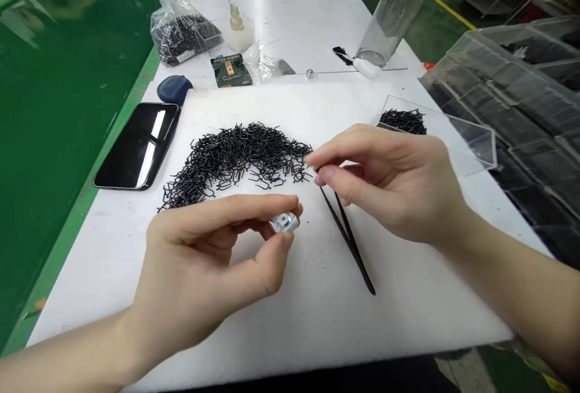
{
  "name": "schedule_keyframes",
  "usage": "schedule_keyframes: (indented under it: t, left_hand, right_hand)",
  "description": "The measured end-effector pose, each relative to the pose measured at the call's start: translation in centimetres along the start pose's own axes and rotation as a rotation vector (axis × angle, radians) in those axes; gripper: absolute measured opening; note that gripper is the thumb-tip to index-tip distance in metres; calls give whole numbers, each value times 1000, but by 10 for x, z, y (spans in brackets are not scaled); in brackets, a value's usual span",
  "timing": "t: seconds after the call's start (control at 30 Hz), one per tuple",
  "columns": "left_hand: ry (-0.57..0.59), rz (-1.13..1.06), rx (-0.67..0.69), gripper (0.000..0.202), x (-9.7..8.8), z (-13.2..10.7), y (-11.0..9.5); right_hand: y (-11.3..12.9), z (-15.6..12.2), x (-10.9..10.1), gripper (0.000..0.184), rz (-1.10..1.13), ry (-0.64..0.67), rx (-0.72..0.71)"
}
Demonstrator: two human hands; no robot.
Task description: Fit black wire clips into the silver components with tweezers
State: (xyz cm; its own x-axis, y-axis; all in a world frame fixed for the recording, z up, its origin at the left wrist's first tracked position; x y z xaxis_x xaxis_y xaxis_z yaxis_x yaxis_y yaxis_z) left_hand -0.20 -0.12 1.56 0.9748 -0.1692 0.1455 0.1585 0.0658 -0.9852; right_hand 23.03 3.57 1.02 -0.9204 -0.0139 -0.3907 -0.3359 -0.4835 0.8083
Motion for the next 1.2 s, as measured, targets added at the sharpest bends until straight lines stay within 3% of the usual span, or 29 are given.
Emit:
schedule_keyframes:
  t: [0.33, 0.47, 0.67, 0.8, 1.0, 1.2]
  left_hand:
    - [61, -347, -299, 42, 3, 8, 14]
    - [72, -477, -379, 32, 4, 8, 16]
    - [75, -529, -393, 20, 0, 7, 18]
    - [67, -533, -375, 25, 1, 8, 20]
    - [59, -560, -379, 23, 2, 7, 20]
    - [62, -570, -373, 23, 2, 6, 20]
  right_hand:
    - [9, -3, 4, 38, 168, -1, 89]
    - [9, -2, 5, 29, 187, 15, 133]
    - [11, -2, 3, 15, 130, 11, 64]
    - [15, -5, 3, 20, 94, -12, -4]
    - [23, -10, 8, 30, 148, -14, 97]
    - [26, -14, 9, 32, -23, -60, 88]
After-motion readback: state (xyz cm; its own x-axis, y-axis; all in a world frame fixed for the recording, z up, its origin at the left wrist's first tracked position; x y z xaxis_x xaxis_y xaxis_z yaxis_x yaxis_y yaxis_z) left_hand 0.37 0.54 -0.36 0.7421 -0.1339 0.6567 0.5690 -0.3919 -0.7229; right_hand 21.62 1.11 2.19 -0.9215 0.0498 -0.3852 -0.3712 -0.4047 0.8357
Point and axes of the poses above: each hand's wrist, its own z-axis towards the middle knuckle, its own x-axis out of the palm, y = z × x, the point moved 3 cm from there along z, towards the middle knuckle, and after that the axes turned 12 degrees about -z, right-handed, at the moved point
